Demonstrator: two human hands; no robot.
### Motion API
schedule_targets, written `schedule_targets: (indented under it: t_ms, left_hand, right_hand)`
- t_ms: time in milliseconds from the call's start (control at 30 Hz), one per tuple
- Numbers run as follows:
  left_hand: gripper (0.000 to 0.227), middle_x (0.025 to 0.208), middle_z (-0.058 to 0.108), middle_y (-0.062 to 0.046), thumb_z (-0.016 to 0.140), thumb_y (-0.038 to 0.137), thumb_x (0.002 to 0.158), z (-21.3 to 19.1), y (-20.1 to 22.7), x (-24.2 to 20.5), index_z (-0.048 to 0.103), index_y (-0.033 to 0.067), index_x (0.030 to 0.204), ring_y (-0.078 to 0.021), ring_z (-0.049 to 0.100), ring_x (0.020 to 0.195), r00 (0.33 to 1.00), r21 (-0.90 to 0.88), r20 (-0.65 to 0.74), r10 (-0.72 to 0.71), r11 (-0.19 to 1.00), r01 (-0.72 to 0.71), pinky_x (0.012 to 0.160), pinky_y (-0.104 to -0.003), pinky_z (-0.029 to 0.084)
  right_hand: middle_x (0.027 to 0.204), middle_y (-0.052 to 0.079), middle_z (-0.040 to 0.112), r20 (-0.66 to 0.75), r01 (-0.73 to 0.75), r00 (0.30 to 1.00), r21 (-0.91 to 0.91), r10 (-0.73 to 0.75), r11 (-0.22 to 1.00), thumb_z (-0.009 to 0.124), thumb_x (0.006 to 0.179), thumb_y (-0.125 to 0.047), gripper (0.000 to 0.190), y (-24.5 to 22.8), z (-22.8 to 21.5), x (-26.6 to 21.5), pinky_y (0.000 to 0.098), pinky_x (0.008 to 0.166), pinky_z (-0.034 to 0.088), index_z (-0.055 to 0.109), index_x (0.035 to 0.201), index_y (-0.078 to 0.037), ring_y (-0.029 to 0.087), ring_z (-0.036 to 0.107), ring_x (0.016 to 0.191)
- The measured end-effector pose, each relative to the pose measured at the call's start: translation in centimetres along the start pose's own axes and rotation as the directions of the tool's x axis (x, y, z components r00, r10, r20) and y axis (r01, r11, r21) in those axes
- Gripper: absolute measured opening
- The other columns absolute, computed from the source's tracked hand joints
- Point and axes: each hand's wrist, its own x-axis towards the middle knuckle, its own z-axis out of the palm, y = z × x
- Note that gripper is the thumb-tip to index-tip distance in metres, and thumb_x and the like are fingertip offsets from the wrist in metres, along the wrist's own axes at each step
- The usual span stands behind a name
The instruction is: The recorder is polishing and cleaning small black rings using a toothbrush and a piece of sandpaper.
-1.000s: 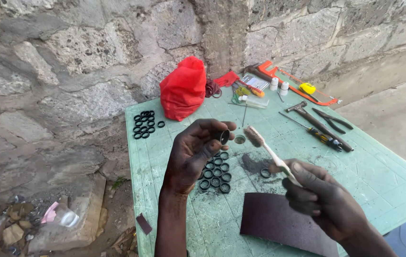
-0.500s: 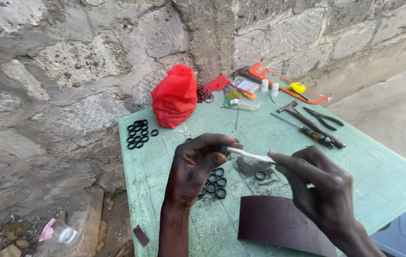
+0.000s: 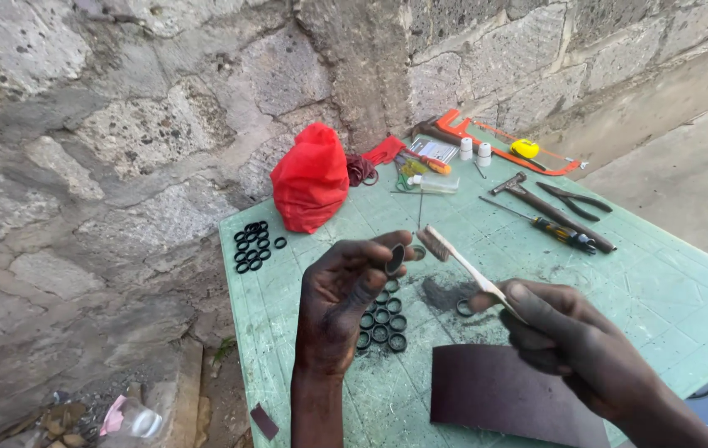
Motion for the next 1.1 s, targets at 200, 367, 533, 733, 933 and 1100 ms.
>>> schedule_targets:
  t_ms: [200,367,533,733,933,1100]
  left_hand:
    - [0.052,0.12,0.073,-0.017,0.08,0.013,0.085,0.9,0.4,0.1,0.062,0.0077,0.133,-0.0197,0.069,0.109,0.994,-0.063,-0.074,-0.075,0.995,0.071,0.098,-0.03,0.055]
    - [0.039,0.118,0.074,-0.019,0.08,0.002,0.084,0.0,-0.7,-0.5,0.072,-0.0025,0.123,-0.0188,0.069,0.103,0.996,0.047,-0.045,-0.083,0.995,0.085,0.092,-0.028,0.057]
    - [0.031,0.124,0.073,-0.02,0.079,-0.001,0.085,-0.2,-0.8,-0.6,0.073,-0.0034,0.114,-0.0217,0.071,0.107,0.999,0.069,-0.033,-0.003,0.998,0.005,0.091,-0.031,0.06]
    - [0.03,0.128,0.07,-0.021,0.077,-0.001,0.088,-0.6,-1.0,-0.6,0.069,-0.0023,0.116,-0.0248,0.071,0.113,0.998,0.015,-0.069,0.01,1.0,-0.009,0.092,-0.033,0.06]
    - [0.032,0.126,0.072,-0.024,0.077,0.001,0.089,0.0,-0.9,-0.4,0.066,-0.0028,0.12,-0.0269,0.071,0.111,0.997,-0.052,-0.067,-0.028,0.998,0.024,0.099,-0.039,0.058]
    - [0.031,0.125,0.072,-0.023,0.077,0.0,0.089,0.4,-1.2,-0.5,0.068,-0.0035,0.118,-0.0269,0.071,0.117,0.999,0.09,-0.038,0.024,0.996,-0.021,0.102,-0.036,0.058]
  right_hand:
    - [0.063,-0.004,0.066,0.054,0.29,0.807,-0.904,-0.588,0.315,0.062,0.098,-0.024,0.031,-0.1,1.8,-0.8,0.0236,0.044,0.044,0.08,0.113,-0.004,0.004,0.053,0.055]
    - [0.066,0.006,0.071,0.11,0.024,0.638,-0.992,-0.762,-0.122,0.076,0.09,-0.018,0.029,0.8,3.1,-0.8,0.0337,0.05,0.048,0.079,0.118,-0.021,0.012,0.058,0.054]
    - [0.06,-0.002,0.069,0.055,0.158,0.777,-0.981,-0.627,0.111,0.068,0.092,-0.023,0.025,1.1,1.1,-0.3,0.029,0.035,0.04,0.081,0.111,-0.013,0.008,0.056,0.043]
    - [0.049,-0.007,0.037,0.229,-0.1,0.969,0.024,0.092,0.995,0.053,0.105,-0.028,0.04,0.0,-2.3,0.5,0.0241,0.035,0.025,0.071,0.1,0.008,0.003,0.033,0.039]
    - [0.053,-0.003,0.042,0.061,0.342,0.892,-0.739,-0.447,0.581,0.056,0.104,-0.028,0.035,0.1,0.3,0.0,0.0278,0.041,0.031,0.074,0.095,0.0,0.009,0.038,0.046]
    - [0.071,0.001,0.065,0.268,0.36,0.566,-0.931,-0.78,-0.058,0.057,0.102,-0.03,0.027,0.4,3.9,-0.4,0.0254,0.043,0.042,0.073,0.105,-0.009,0.005,0.057,0.049]
